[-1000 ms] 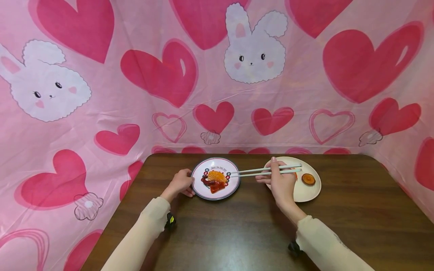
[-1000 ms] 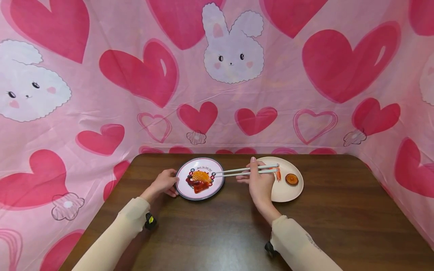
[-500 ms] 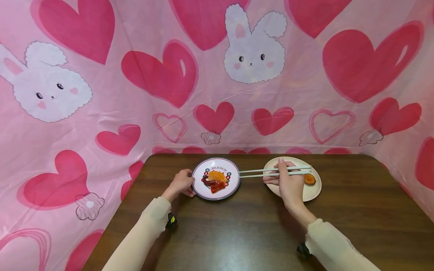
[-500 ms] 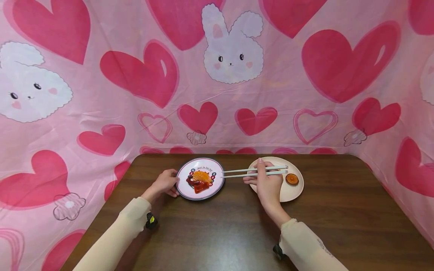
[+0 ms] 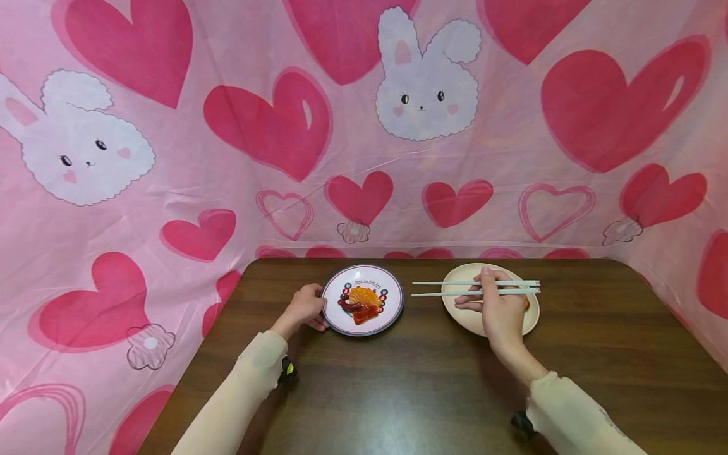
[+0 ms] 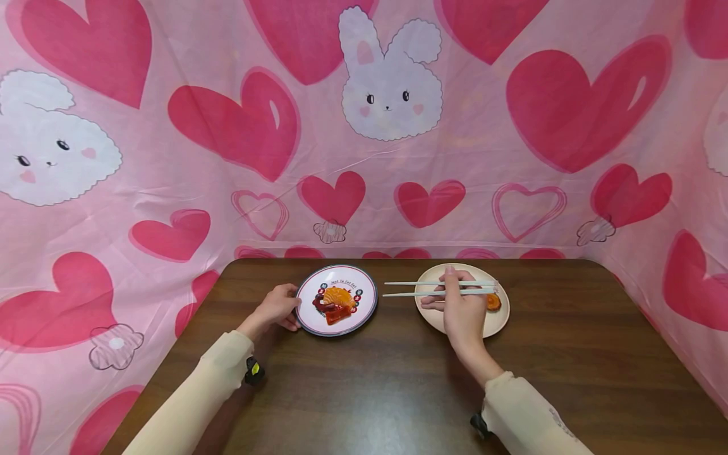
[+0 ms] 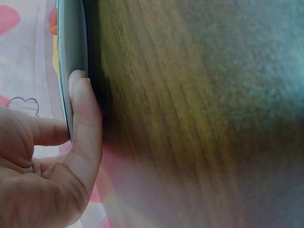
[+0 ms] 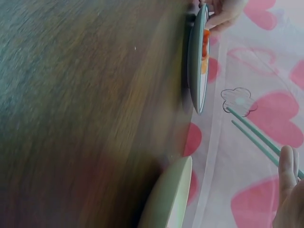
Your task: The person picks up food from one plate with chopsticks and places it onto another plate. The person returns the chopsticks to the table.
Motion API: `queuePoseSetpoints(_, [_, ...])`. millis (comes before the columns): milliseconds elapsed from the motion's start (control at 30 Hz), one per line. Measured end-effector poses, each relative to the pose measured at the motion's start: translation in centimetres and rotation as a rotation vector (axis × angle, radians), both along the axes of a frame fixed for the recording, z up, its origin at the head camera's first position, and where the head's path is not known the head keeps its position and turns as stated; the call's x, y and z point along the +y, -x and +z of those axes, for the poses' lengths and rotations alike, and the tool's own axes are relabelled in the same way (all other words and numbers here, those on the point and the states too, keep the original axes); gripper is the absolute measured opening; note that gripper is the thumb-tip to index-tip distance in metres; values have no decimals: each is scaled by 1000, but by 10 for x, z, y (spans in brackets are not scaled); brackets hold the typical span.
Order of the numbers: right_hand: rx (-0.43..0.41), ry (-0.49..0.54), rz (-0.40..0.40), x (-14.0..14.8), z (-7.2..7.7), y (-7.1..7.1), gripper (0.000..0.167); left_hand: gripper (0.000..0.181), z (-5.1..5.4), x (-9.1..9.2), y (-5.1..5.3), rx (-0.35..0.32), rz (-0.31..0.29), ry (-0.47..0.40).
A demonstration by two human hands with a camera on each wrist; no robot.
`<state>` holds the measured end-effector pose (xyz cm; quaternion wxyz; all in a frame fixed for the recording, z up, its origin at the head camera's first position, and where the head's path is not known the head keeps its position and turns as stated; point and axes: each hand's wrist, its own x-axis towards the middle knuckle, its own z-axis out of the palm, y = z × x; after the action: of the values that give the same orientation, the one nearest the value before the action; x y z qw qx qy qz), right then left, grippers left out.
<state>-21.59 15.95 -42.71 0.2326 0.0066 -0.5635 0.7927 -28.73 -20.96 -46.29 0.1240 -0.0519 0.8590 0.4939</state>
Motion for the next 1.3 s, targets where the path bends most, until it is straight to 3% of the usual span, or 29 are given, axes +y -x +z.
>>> queuePoseSetpoints(233, [46,8,-24,9,1,1,37,48,-1,0,1,-6,-1,4])
queuePoseSetpoints(633, [30,-33,-72,32,0,2,45,45,-3,-1,3,0,0,-3])
queuePoseSetpoints(1300, [-14,-93,-170,65,-6,-4,44,44,-3,-1,2,1,8,-8])
